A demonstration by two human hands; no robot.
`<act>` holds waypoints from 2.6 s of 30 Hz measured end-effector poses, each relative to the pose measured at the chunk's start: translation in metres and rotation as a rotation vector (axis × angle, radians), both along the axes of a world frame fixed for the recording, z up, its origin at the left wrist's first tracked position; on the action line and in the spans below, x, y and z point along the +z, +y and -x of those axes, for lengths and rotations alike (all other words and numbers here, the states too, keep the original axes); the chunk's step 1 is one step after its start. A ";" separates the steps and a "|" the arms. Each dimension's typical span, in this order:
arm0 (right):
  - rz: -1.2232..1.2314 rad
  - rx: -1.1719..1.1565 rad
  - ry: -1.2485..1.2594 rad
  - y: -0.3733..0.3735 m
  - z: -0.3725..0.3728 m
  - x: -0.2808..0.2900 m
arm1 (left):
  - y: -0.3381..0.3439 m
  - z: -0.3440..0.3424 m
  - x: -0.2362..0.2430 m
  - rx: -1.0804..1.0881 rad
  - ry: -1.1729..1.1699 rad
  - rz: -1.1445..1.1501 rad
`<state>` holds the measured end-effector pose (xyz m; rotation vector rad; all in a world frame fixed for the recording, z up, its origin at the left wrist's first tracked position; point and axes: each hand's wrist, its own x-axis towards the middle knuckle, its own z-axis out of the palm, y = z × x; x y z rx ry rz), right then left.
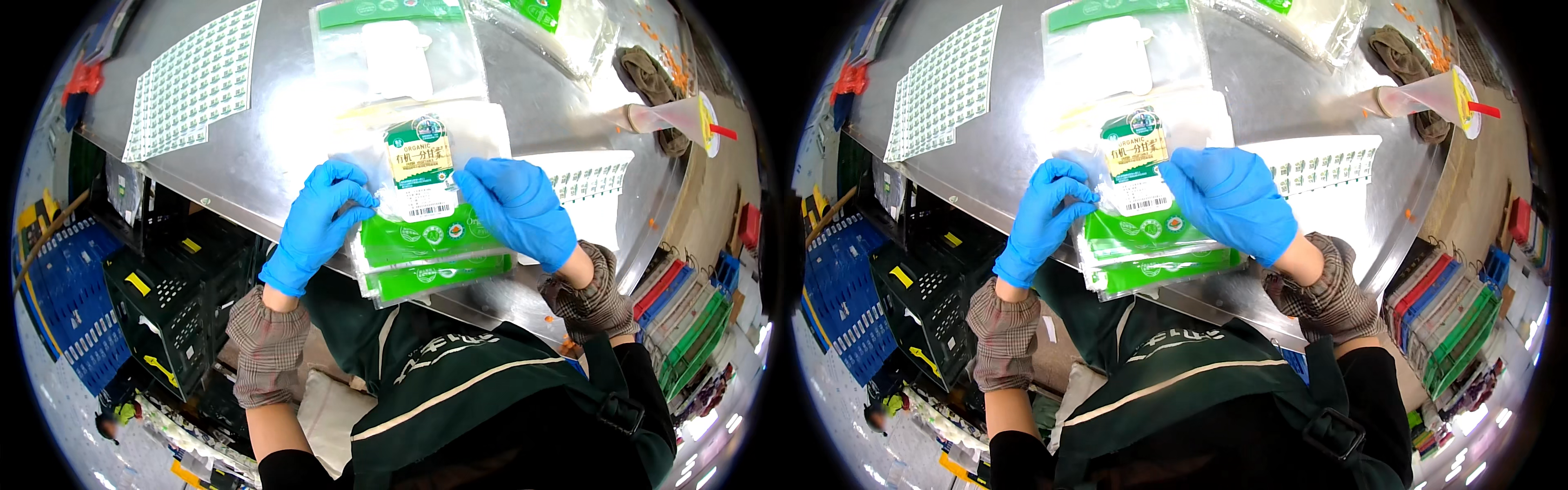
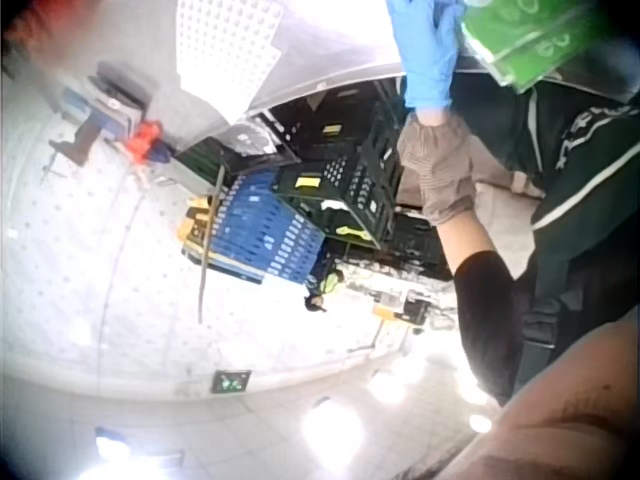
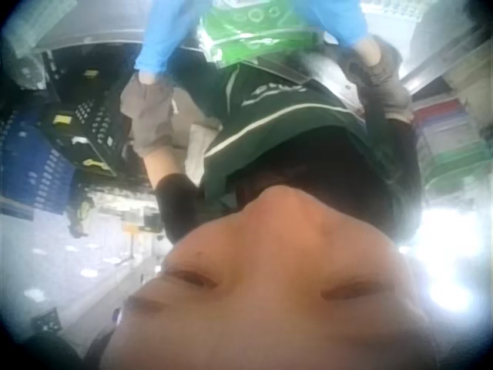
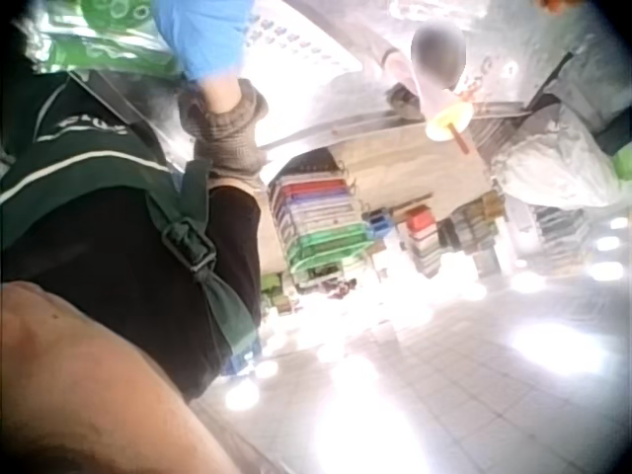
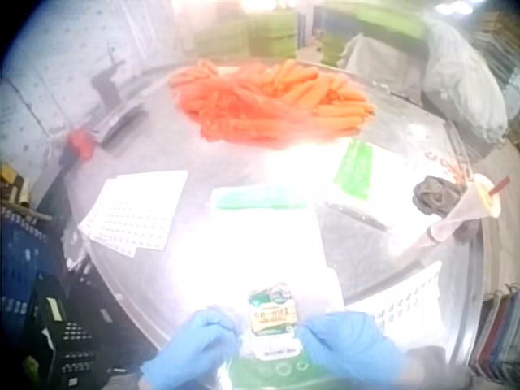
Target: The person stands at a stainless steel counter and repeatedly applies small green labels to clear plastic bags containing food items. They peel each label from a sheet and press it onto the packaging, then place the labeled bag into a stack.
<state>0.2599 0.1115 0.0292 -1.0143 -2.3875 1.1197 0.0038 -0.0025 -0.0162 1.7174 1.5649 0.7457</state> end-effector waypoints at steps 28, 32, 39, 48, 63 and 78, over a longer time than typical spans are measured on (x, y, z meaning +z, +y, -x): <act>-0.589 -0.045 -0.235 0.081 -0.164 -0.024 | 0.061 0.008 0.040 0.928 -0.439 -0.218; -0.114 -0.033 -0.167 0.089 -0.182 0.009 | 0.087 -0.127 0.081 0.340 -0.367 -0.194; 0.005 -0.084 -0.116 0.107 -0.228 0.080 | 0.118 -0.193 0.061 0.277 -0.616 0.164; 0.357 -0.226 -0.044 0.091 -0.262 0.107 | 0.121 -0.203 0.069 0.350 -0.835 0.138; -0.877 0.355 -0.670 0.087 -0.239 0.108 | 0.130 -0.193 0.079 0.287 -0.634 0.230; -0.266 0.050 -0.046 0.077 -0.173 0.060 | 0.132 -0.189 0.064 0.379 -0.851 0.476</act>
